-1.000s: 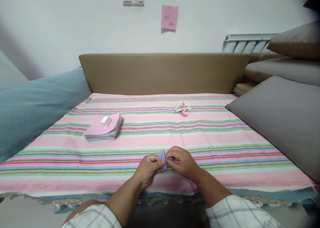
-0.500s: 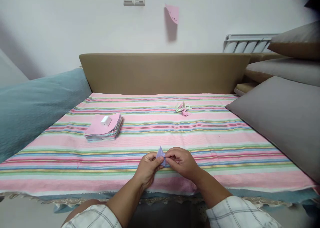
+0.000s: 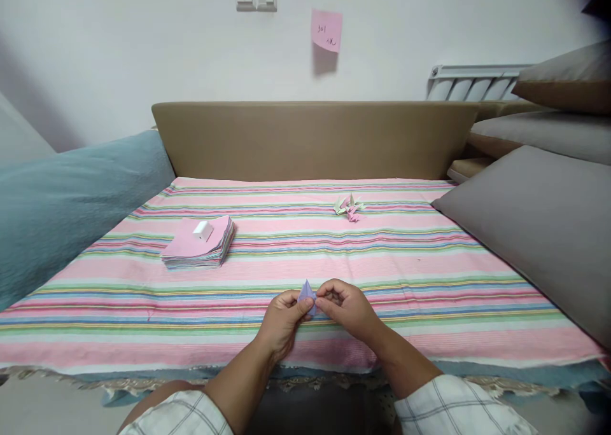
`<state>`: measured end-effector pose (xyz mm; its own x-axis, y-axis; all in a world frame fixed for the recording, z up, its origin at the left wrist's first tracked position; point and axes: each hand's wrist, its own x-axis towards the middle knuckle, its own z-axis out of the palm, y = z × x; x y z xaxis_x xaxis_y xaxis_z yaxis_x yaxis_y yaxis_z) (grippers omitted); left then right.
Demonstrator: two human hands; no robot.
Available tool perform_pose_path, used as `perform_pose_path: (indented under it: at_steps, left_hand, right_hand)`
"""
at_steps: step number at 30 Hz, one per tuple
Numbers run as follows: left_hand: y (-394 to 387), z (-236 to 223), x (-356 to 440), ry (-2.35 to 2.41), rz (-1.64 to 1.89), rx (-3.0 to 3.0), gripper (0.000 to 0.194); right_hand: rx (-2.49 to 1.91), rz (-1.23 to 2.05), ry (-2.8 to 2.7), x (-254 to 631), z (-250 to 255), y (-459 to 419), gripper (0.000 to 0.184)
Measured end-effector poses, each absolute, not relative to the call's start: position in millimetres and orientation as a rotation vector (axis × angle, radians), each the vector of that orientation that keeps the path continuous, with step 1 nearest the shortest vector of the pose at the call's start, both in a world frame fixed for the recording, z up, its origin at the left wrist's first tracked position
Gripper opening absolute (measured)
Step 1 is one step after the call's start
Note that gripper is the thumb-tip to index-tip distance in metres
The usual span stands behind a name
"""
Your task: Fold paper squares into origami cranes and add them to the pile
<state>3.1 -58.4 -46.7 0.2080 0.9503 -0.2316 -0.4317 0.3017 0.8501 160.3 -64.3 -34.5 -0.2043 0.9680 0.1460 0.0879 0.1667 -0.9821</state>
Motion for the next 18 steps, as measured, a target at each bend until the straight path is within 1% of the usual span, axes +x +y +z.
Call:
perform_pose_path:
  at_steps: [4,10,14,18]
  left_hand:
    - [-57.8,-49.5,4.0,0.874,1.118,0.747,0.025]
    - [-57.3,-51.7,4.9,0.849,1.122,0.778,0.022]
    - [-56.8,-52.5,4.9,0.82,1.117,0.813,0.024]
    - [-56.2,-52.7,4.6,0.806,1.105,0.833,0.025]
  right_hand:
    - [-1.084,1.242,-1.485,159.3,-32.7,-64.7,0.023]
    - [-1.144,1.143,-1.536,160.1,-30.0,-65.4,0.019]
    - [-1.194,1.056,-1.571,159.1,-30.5,-65.5,0.018]
    - [-1.143,1.12,-1.516,157.2,-30.4,-65.8,0.021]
